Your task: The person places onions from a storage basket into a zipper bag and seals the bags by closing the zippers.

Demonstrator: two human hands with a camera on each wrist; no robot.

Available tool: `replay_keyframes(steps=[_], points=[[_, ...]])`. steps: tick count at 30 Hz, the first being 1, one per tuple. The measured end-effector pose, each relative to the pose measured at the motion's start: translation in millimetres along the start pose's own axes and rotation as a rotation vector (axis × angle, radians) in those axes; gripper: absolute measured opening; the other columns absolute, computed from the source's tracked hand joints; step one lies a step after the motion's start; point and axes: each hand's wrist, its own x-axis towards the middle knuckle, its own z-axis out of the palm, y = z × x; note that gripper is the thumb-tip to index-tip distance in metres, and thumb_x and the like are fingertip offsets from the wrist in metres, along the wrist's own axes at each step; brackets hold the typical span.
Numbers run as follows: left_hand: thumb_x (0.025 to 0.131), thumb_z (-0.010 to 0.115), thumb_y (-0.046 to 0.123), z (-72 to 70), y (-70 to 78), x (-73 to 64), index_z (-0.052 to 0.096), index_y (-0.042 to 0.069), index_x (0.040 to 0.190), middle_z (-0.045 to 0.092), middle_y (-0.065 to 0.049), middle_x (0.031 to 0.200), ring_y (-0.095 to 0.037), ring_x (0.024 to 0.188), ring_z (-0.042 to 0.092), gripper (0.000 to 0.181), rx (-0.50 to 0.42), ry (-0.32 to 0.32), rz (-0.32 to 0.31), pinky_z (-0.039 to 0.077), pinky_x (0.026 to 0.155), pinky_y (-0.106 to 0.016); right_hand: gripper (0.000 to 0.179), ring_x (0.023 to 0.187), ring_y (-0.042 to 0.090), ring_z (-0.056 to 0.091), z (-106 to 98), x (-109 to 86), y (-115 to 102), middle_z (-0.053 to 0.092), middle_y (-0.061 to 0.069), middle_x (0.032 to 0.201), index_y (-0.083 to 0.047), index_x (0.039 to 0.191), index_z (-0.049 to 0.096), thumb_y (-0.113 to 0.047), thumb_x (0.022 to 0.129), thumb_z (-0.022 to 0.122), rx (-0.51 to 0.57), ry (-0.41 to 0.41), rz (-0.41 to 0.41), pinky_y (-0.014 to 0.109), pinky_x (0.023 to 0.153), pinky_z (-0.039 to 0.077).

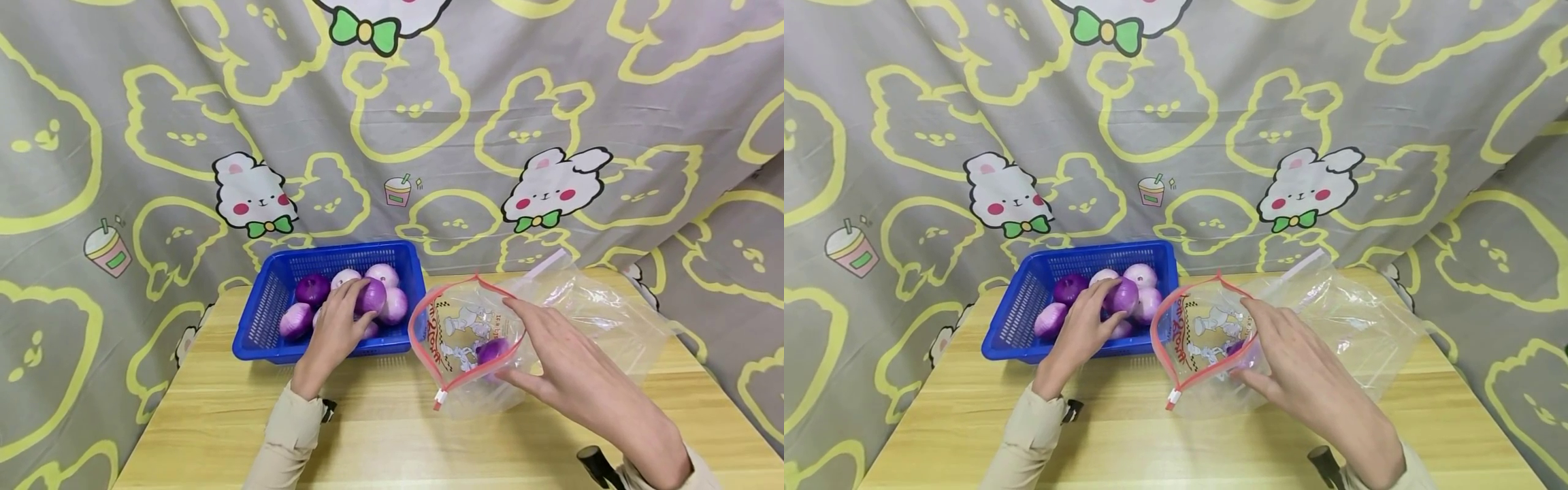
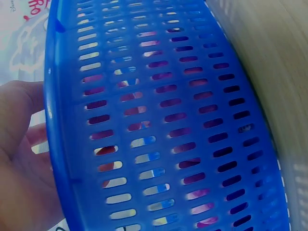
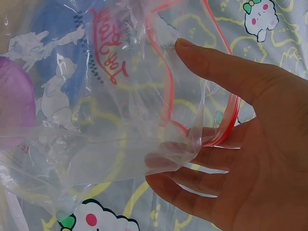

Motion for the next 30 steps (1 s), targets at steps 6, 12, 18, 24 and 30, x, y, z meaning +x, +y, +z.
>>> replay_keyframes(steps=[6,12,18,24,30], points=[[0.083,0.082,0.018,-4.6,6.0,-1.7,0.058,0.008,0.135,0.058,-0.014,0.135,-0.034,0.125,0.054,0.058,-0.01,0.015,-0.004,0.044,0.103,-0.053,0.097,0.122,0.032,0.054,-1,-0.9,1,0.054,0.014,0.137,-0.013,0.154,0.03,-0.033,0.078,0.085,0.002,-0.011,0.012,0.056,0.094,0.048],[0.084,0.082,0.02,-10.0,14.3,-3.2,0.058,0.009,0.136,0.059,-0.012,0.135,-0.031,0.126,0.054,0.058,-0.03,0.029,0.005,0.044,0.104,-0.051,0.094,0.125,0.032,0.052,-2,-1.9,2,0.053,0.013,0.14,-0.013,0.154,0.031,-0.033,0.079,0.084,0.006,-0.02,0.021,0.056,0.097,0.046],[0.084,0.081,0.02,-16.7,24.5,-5.6,0.058,0.008,0.136,0.058,-0.014,0.135,-0.031,0.127,0.053,0.058,-0.039,0.039,0.036,0.044,0.103,-0.053,0.092,0.125,0.032,0.051,-1,-3.1,3,0.053,0.013,0.14,-0.012,0.153,0.032,-0.035,0.08,0.084,0.002,-0.011,0.019,0.056,0.098,0.045],[0.085,0.081,0.022,-26.2,35.9,-7.6,0.058,0.01,0.136,0.058,-0.013,0.136,-0.031,0.128,0.053,0.057,-0.045,0.048,0.041,0.044,0.102,-0.054,0.092,0.124,0.032,0.052,0,-3.5,3,0.053,0.013,0.139,-0.011,0.153,0.033,-0.035,0.079,0.084,0.002,-0.005,0.018,0.057,0.096,0.046],[0.086,0.08,0.025,-34.8,44.5,-6.4,0.057,0.011,0.137,0.057,-0.012,0.138,-0.03,0.127,0.054,0.058,-0.068,0.056,0.063,0.044,0.104,-0.053,0.093,0.126,0.034,0.051,0,-3.3,3,0.052,0.014,0.141,-0.013,0.154,0.031,-0.034,0.08,0.084,0.001,-0.007,0.023,0.059,0.096,0.046]])
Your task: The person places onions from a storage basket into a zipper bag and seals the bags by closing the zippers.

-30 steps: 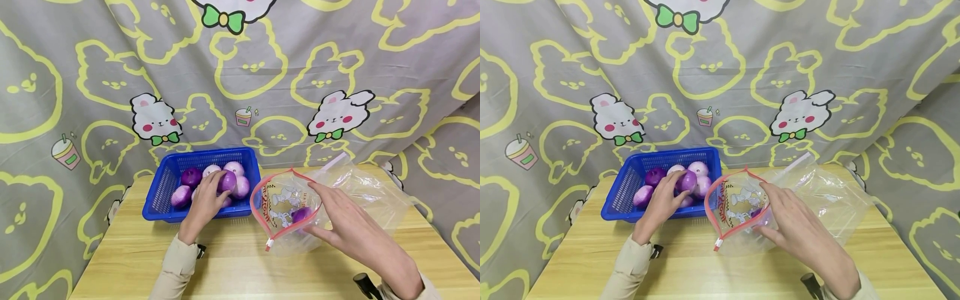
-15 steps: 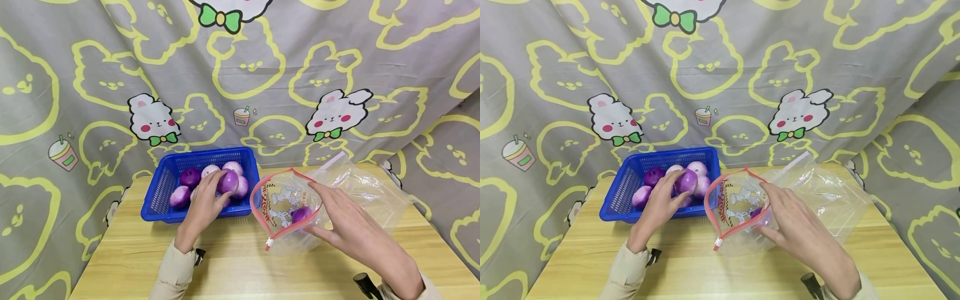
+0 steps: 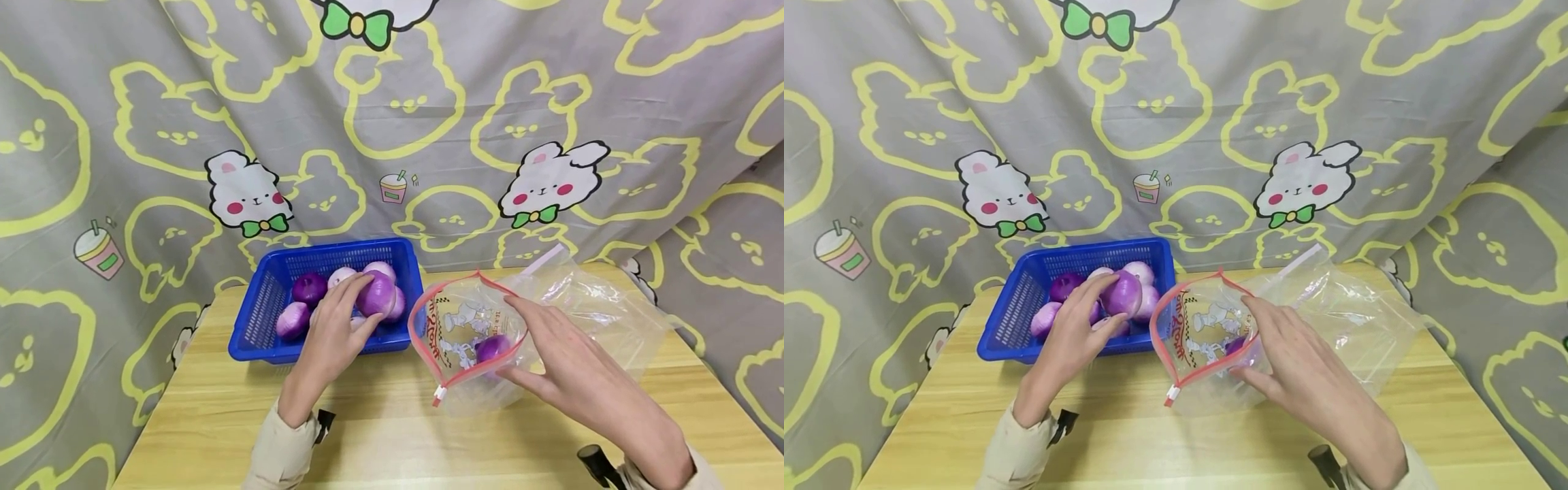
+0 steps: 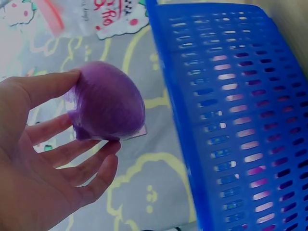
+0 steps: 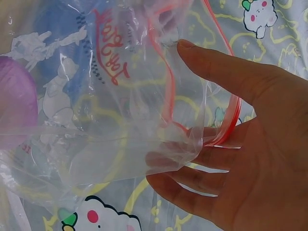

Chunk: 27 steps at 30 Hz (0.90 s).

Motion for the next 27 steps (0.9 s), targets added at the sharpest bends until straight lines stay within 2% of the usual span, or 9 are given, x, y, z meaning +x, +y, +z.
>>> replay_keyframes(steps=[12,15,21,27], points=[[0.086,0.08,0.026,-18.1,21.0,-2.2,0.056,0.011,0.139,0.054,-0.011,0.142,-0.027,0.132,0.049,0.06,-0.05,0.043,0.036,0.038,0.11,-0.051,0.093,0.125,0.032,0.052,0,2.2,-1,0.052,0.012,0.141,-0.014,0.154,0.031,-0.035,0.08,0.083,0.001,0.003,-0.015,0.058,0.096,0.046],[0.085,0.081,0.025,-21.4,28.8,-3.3,0.056,0.012,0.139,0.053,-0.01,0.144,-0.025,0.133,0.049,0.061,-0.068,0.061,0.074,0.039,0.109,-0.052,0.093,0.124,0.031,0.052,0,2.2,-1,0.053,0.012,0.139,-0.014,0.154,0.031,-0.035,0.08,0.084,0.002,0.007,-0.019,0.057,0.096,0.046],[0.085,0.081,0.023,-27.5,46.9,-5.5,0.056,0.009,0.138,0.052,-0.011,0.145,-0.023,0.136,0.047,0.06,-0.121,0.072,0.174,0.041,0.11,-0.043,0.092,0.122,0.029,0.053,1,0.9,-1,0.054,0.011,0.138,-0.014,0.154,0.032,-0.036,0.081,0.083,-0.001,0.017,-0.026,0.055,0.095,0.047],[0.085,0.08,0.022,-32.7,61.7,-9.9,0.056,0.009,0.139,0.052,-0.01,0.144,-0.024,0.134,0.048,0.061,-0.16,0.043,0.208,0.04,0.111,-0.036,0.094,0.124,0.031,0.053,2,0.6,-2,0.053,0.012,0.14,-0.014,0.155,0.031,-0.035,0.08,0.083,-0.009,0.016,-0.025,0.057,0.095,0.047]])
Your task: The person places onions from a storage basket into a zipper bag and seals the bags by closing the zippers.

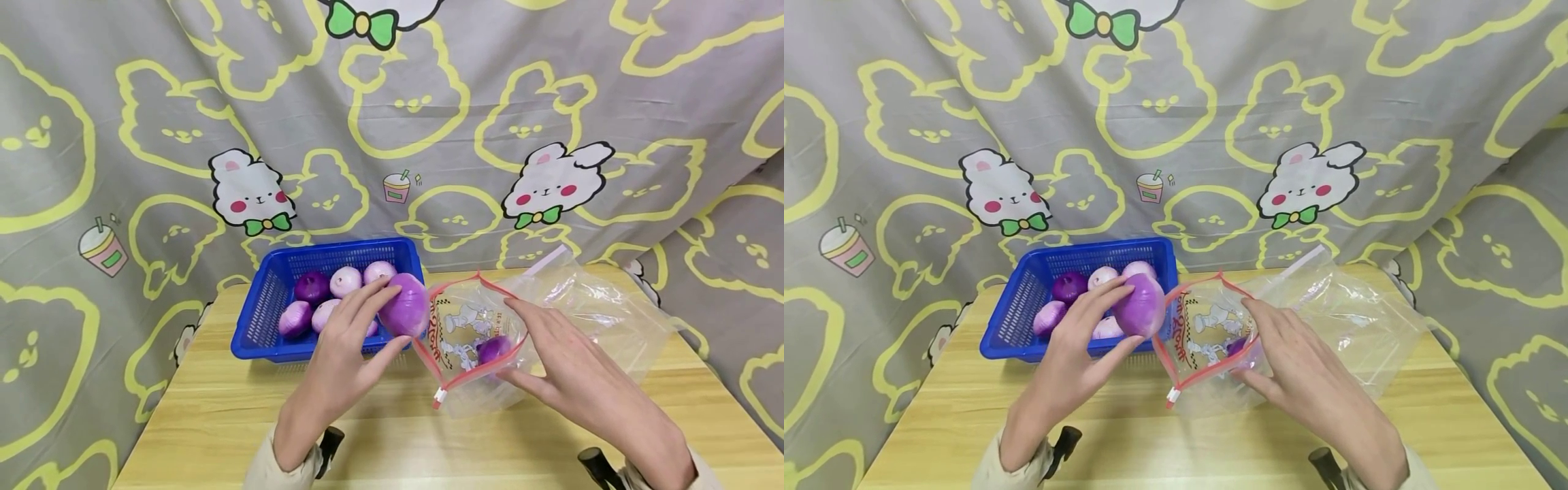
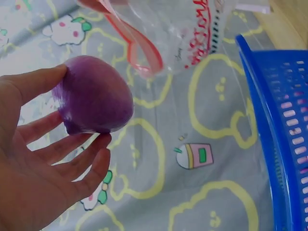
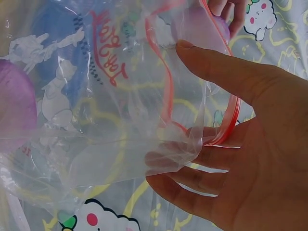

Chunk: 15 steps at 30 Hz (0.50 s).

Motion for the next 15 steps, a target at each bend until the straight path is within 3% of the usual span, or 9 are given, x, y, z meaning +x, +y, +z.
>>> replay_keyframes(steps=[15], points=[[0.088,0.078,0.025,17.7,12.4,-3.1,0.053,0.012,0.141,0.05,-0.01,0.145,-0.025,0.133,0.047,0.06,0.01,-0.121,0.09,0.041,0.109,-0.044,0.095,0.122,0.028,0.053,-1,-1.9,-2,0.053,0.009,0.141,-0.017,0.156,0.029,-0.035,0.08,0.083,0.005,0.001,-0.01,0.054,0.093,0.048]])
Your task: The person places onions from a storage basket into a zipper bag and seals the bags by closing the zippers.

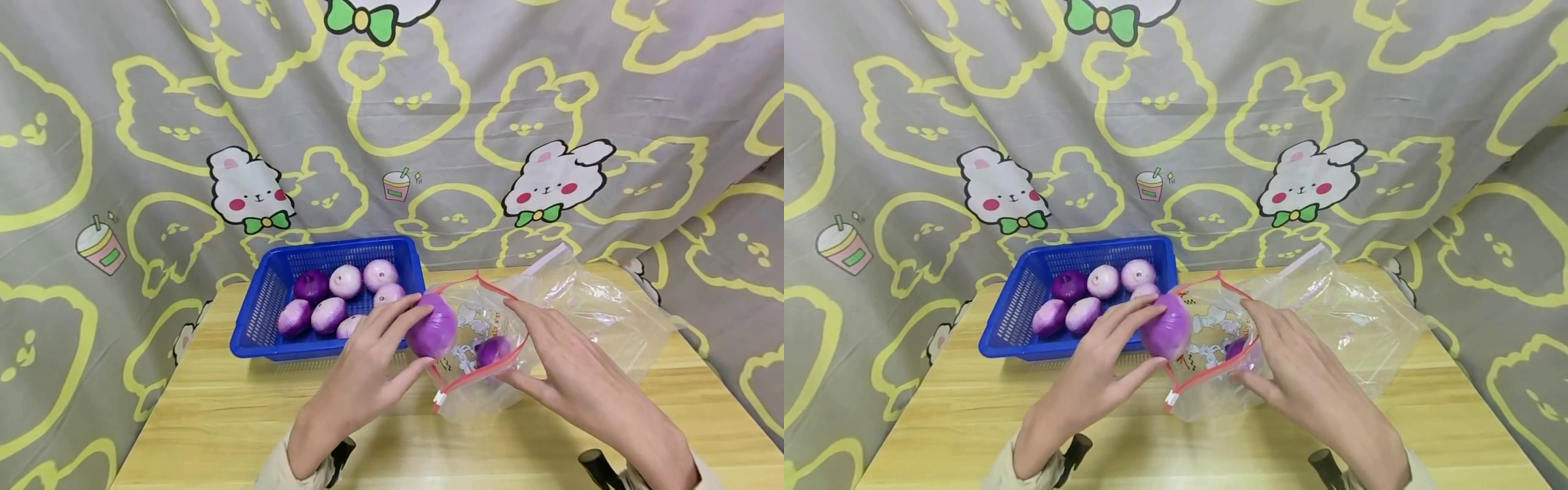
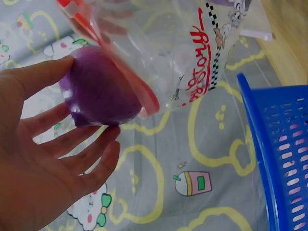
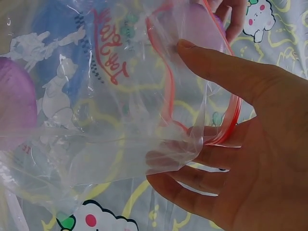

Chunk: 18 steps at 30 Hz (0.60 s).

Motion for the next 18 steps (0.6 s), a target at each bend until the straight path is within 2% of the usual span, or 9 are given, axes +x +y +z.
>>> replay_keyframes(steps=[4,9,13,18], points=[[0.088,0.077,0.026,5.0,0.8,-0.7,0.051,0.015,0.143,0.048,-0.009,0.148,-0.023,0.133,0.047,0.061,0.022,-0.055,-0.005,0.043,0.105,-0.045,0.095,0.122,0.027,0.054,0,0.1,0,0.053,0.009,0.14,-0.017,0.156,0.029,-0.034,0.08,0.084,-0.002,0.002,-0.011,0.053,0.091,0.05],[0.089,0.076,0.028,9.0,2.2,-0.8,0.05,0.015,0.144,0.047,-0.009,0.149,-0.021,0.134,0.047,0.062,0.038,-0.088,0.015,0.045,0.103,-0.043,0.095,0.122,0.026,0.054,1,-0.4,-2,0.053,0.009,0.141,-0.016,0.156,0.03,-0.032,0.079,0.084,-0.007,0.007,-0.024,0.052,0.092,0.05],[0.091,0.074,0.03,10.9,3.7,-0.7,0.049,0.016,0.145,0.048,-0.008,0.147,-0.02,0.137,0.044,0.061,0.046,-0.134,0.02,0.044,0.103,-0.042,0.094,0.126,0.027,0.052,2,-0.7,-4,0.053,0.008,0.142,-0.014,0.155,0.031,-0.032,0.079,0.083,-0.004,0.011,-0.043,0.051,0.104,0.043],[0.091,0.073,0.028,11.6,5.4,-2.0,0.049,0.017,0.146,0.047,-0.003,0.149,-0.015,0.14,0.039,0.06,0.027,-0.215,-0.013,0.044,0.103,-0.04,0.094,0.128,0.026,0.051,4,-0.9,-5,0.053,0.009,0.142,-0.012,0.155,0.031,-0.032,0.079,0.082,0.002,0.018,-0.063,0.043,0.116,0.03]])
